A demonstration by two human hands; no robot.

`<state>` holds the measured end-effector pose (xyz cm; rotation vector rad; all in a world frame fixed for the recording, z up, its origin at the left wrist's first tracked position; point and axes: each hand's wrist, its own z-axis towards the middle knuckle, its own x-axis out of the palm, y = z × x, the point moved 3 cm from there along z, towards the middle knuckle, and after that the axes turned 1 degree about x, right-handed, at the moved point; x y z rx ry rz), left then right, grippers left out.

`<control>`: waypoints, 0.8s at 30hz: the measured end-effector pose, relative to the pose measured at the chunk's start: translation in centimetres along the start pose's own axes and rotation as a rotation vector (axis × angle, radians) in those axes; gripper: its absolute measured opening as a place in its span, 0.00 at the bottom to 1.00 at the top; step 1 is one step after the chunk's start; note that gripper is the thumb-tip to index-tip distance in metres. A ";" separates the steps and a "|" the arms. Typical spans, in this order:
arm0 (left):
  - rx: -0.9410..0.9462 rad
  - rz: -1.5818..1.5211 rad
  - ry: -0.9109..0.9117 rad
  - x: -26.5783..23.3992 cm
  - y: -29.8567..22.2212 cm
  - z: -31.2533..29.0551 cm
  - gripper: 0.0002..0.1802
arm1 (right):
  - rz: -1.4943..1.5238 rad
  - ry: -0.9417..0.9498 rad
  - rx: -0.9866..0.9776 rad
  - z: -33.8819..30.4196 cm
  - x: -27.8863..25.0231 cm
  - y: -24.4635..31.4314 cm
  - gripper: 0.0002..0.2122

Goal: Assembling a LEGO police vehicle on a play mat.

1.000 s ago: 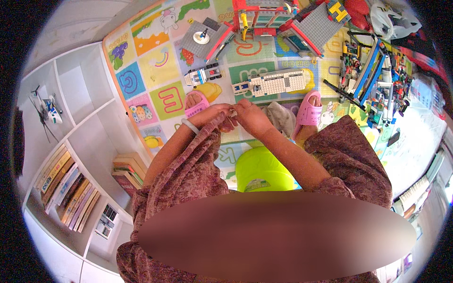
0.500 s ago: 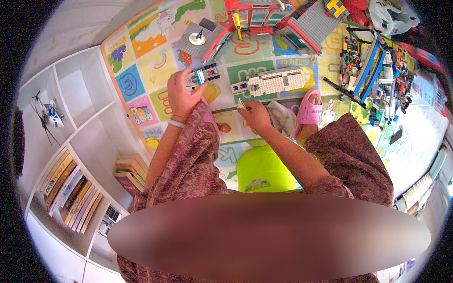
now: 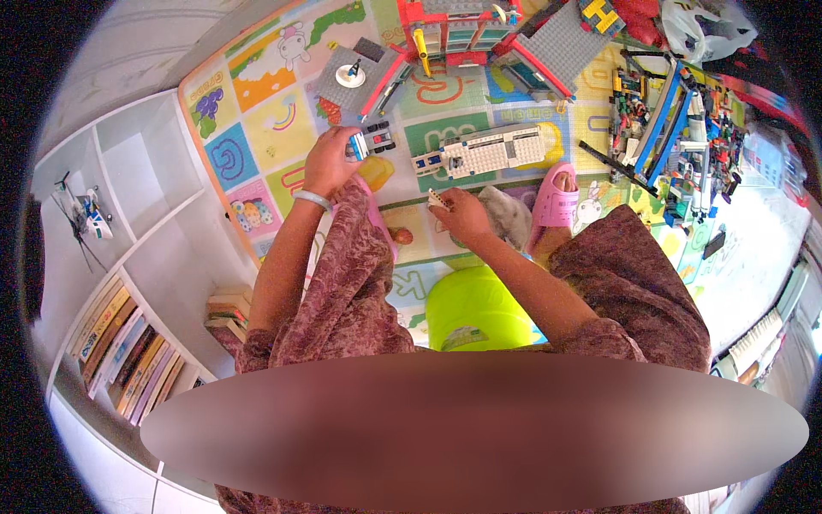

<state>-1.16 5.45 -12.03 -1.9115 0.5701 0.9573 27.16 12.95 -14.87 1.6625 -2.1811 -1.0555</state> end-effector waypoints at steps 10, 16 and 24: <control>0.109 -0.169 0.011 1.4 -5.6 -3.3 0.31 | -0.035 -0.028 0.045 -0.6 -1.3 -0.3 0.16; 0.109 -0.123 0.071 2.8 -7.5 -3.4 0.32 | 0.061 -0.051 0.021 -1.0 -1.2 -0.4 0.16; 0.089 -0.094 0.109 2.4 -8.2 -3.5 0.32 | 0.093 0.004 0.115 -1.2 -0.9 1.5 0.15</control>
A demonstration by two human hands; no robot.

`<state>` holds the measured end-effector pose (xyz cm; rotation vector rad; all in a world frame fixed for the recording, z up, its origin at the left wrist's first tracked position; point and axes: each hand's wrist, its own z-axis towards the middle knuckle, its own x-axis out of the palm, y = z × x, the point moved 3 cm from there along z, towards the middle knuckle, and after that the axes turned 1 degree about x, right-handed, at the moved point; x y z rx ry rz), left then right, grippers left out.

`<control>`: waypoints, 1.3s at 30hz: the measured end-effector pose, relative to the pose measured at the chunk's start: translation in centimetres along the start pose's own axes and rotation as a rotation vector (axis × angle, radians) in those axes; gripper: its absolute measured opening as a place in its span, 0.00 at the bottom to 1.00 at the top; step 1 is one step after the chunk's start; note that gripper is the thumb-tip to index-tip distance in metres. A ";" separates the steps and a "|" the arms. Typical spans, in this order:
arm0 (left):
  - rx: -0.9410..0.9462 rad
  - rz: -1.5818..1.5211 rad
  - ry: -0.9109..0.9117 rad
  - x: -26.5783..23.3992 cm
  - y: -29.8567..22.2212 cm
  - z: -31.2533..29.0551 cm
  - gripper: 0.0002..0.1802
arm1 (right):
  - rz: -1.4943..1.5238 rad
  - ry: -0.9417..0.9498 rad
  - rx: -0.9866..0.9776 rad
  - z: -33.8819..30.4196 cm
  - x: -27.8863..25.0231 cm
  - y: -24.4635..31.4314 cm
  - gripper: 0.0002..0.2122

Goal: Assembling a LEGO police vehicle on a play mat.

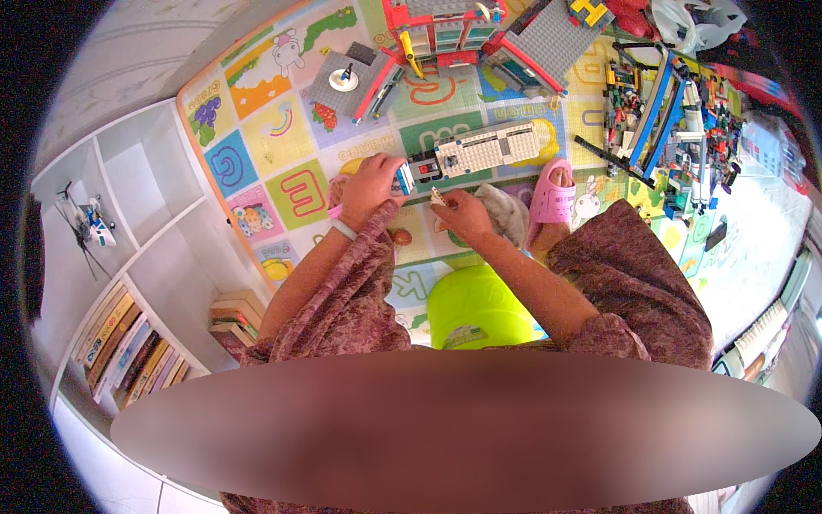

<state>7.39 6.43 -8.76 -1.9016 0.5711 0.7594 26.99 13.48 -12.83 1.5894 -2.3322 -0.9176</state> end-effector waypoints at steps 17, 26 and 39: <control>-0.100 0.118 -0.031 -0.3 3.9 -1.5 0.29 | 0.173 0.031 0.031 1.2 0.0 -1.5 0.16; -0.141 0.196 0.011 0.9 3.7 -1.4 0.33 | 0.225 -0.006 0.073 2.3 0.7 -1.1 0.15; -0.021 -0.174 -0.057 -0.1 4.3 -1.3 0.45 | 0.077 -0.110 0.092 5.6 0.4 -6.3 0.14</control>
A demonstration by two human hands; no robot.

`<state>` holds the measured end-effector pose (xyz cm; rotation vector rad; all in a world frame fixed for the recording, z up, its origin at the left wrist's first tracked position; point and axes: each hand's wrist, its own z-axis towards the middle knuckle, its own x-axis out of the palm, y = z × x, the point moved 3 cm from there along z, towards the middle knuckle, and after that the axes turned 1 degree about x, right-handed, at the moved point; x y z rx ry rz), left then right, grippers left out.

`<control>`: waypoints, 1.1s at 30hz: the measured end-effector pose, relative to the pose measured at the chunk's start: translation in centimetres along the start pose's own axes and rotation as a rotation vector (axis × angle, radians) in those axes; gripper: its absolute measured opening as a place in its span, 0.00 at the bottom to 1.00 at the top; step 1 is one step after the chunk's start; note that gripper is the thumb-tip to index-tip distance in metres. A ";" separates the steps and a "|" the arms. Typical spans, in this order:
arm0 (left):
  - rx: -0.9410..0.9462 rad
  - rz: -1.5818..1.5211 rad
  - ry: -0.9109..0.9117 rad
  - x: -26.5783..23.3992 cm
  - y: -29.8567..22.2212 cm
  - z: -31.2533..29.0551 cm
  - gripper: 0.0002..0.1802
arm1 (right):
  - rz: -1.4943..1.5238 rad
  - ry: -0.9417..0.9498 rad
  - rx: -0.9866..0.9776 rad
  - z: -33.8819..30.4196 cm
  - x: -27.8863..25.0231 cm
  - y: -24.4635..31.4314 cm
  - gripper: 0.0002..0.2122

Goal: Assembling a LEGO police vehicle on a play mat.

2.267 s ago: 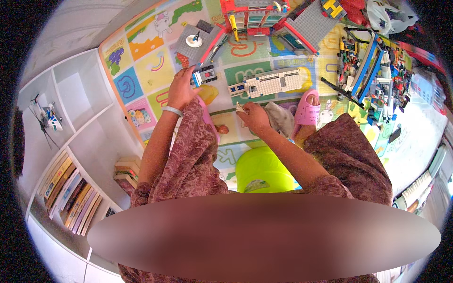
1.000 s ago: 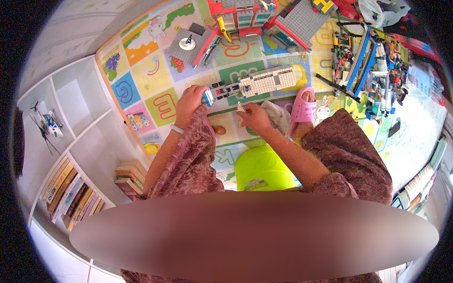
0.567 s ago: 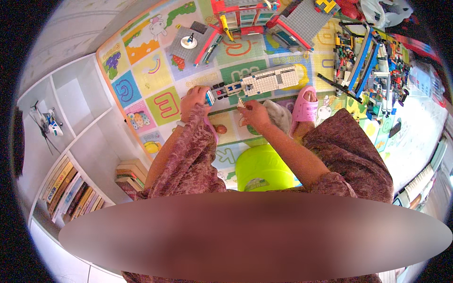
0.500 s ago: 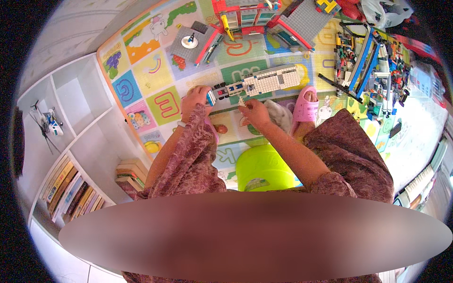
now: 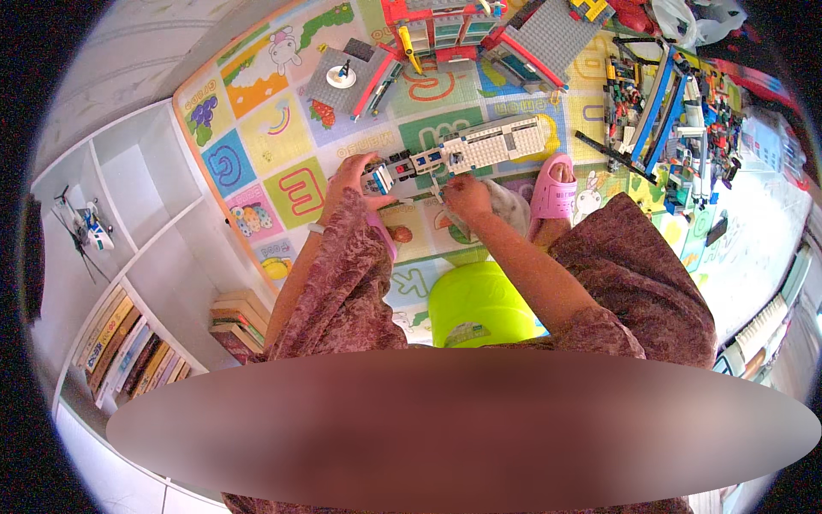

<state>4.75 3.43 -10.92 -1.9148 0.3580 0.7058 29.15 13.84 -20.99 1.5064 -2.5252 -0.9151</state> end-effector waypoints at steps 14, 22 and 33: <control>-0.018 0.026 0.022 0.3 1.5 -1.1 0.49 | -0.730 -0.141 -0.127 -2.1 2.0 5.8 0.19; -0.024 0.022 -0.062 -0.5 2.3 -2.2 0.48 | -0.350 0.125 -0.213 -3.6 2.2 5.3 0.18; -0.079 0.062 0.041 0.2 1.5 -1.5 0.50 | 0.593 0.143 0.186 -5.3 2.1 6.8 0.15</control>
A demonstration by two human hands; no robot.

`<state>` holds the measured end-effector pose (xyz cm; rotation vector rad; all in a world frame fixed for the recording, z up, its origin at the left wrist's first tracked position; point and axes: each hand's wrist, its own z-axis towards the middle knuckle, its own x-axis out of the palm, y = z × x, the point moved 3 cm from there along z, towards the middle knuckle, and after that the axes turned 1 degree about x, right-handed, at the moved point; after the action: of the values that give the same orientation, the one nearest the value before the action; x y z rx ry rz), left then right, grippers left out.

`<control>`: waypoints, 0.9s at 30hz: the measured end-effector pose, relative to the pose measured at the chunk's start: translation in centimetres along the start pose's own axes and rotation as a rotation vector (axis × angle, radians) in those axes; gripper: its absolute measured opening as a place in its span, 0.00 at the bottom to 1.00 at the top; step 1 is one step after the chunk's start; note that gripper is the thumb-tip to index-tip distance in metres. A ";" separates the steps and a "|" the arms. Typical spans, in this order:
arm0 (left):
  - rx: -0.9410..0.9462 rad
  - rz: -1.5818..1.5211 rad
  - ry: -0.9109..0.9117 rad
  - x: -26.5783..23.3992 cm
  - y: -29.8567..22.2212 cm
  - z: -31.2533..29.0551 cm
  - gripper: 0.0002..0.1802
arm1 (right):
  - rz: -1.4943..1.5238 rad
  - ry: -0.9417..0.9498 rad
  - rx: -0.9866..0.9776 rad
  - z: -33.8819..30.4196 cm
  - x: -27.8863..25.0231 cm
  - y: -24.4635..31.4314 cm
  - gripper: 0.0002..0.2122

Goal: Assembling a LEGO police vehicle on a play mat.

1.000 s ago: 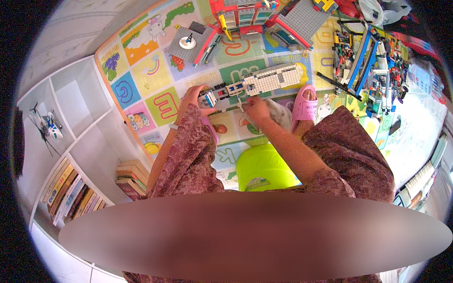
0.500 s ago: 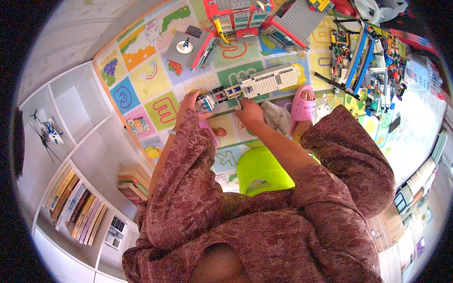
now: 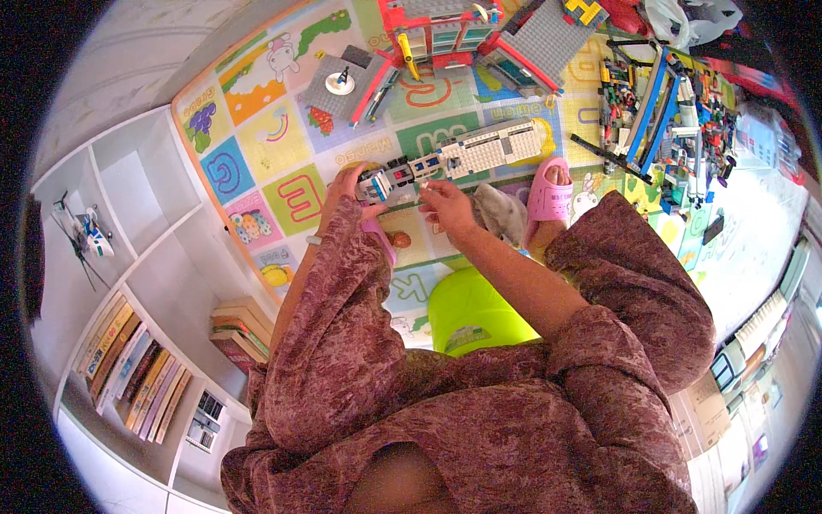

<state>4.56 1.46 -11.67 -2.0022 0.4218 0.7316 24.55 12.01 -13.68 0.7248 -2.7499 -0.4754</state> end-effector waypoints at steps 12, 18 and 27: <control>0.004 -0.040 -0.108 0.1 0.2 -0.6 0.45 | 0.263 -0.094 0.102 1.1 0.6 -3.2 0.15; -0.005 -0.039 -0.102 0.4 1.3 -1.2 0.46 | 0.160 -0.303 0.117 2.4 2.2 -3.8 0.13; 0.023 -0.036 -0.133 1.0 2.2 -1.2 0.46 | 0.601 -0.234 0.358 5.5 1.1 -5.0 0.10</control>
<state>4.50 -0.68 -13.27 -1.9217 0.3133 0.8281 23.99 8.71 -20.37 -0.1296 -3.1055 0.0687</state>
